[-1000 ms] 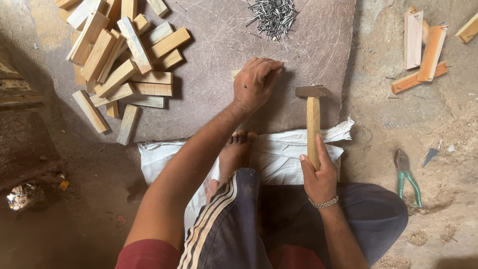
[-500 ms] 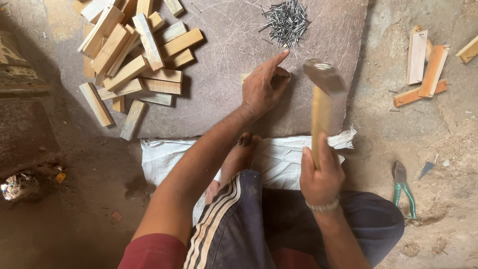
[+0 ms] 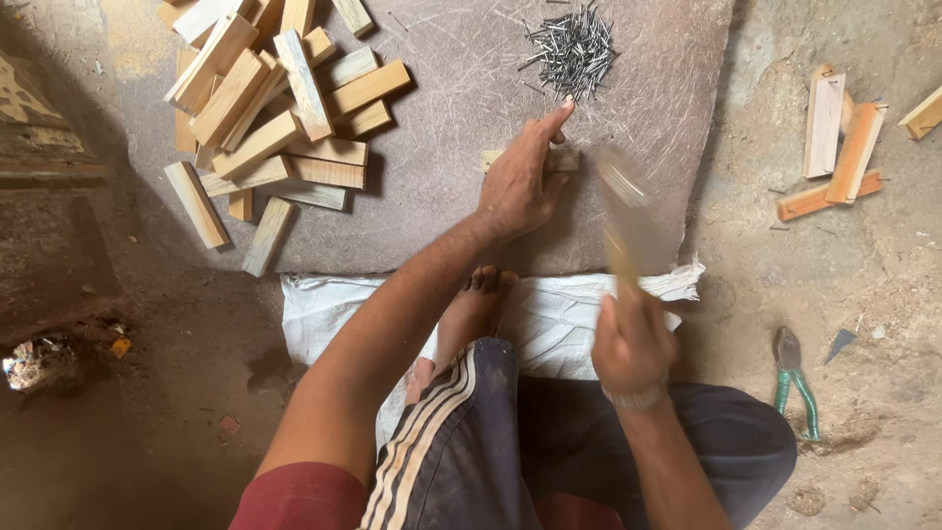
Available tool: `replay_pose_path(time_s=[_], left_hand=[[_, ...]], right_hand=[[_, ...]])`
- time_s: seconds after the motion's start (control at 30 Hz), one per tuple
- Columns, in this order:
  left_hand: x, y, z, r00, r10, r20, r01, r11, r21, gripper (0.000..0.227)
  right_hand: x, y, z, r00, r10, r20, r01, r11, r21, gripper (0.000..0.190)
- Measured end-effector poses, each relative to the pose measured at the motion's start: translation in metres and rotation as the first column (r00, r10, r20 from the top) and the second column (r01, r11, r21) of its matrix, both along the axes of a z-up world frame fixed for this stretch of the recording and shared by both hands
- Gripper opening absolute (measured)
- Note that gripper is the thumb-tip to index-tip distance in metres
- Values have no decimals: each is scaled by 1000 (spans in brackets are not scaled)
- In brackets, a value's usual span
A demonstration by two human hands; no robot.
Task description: The person sits on the floor and repeatedly hammers nails into small wooden blocks. They pick up a block, place a nail, hammer it in, and set the block aside, repeating this process continuously.
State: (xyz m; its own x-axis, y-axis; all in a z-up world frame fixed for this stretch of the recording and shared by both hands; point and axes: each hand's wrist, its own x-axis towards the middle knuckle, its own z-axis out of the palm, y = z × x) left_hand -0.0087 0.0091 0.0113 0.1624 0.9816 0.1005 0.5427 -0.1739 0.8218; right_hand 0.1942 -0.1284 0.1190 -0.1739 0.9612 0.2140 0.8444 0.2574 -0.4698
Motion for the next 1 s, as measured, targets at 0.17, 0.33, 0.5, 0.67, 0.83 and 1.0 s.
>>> replay_pose_path(time_s=[0.17,0.33,0.5,0.67,0.83,1.0], left_hand=[[0,-7,3,999,4,39,-5,1000,28,89],[-8,8,22,995,-33,-93,39,997,60,52],[-29,26,27,863,-67,-500,46,998,-53,15],[42,73,64,995,54,-83,-78,946,-314,38],[127,57,68,896,-67,438,123,987,-99,73],[17,-11,52,995,-97,4,97,991,-92,51]], right_hand=[[2,2,-15,999,29,-20,-29,999,30,52],[20,-33,-9,843,-381,-379,173,860,-480,72],[34,-56,-30,329,-699,-635,-149,625,-766,83],[41,-54,-39,218,-718,-661,-256,611,-749,86],[36,-49,-38,185,-733,-654,-285,597,-750,89],[31,-40,-27,222,-715,-663,-285,603,-746,88]])
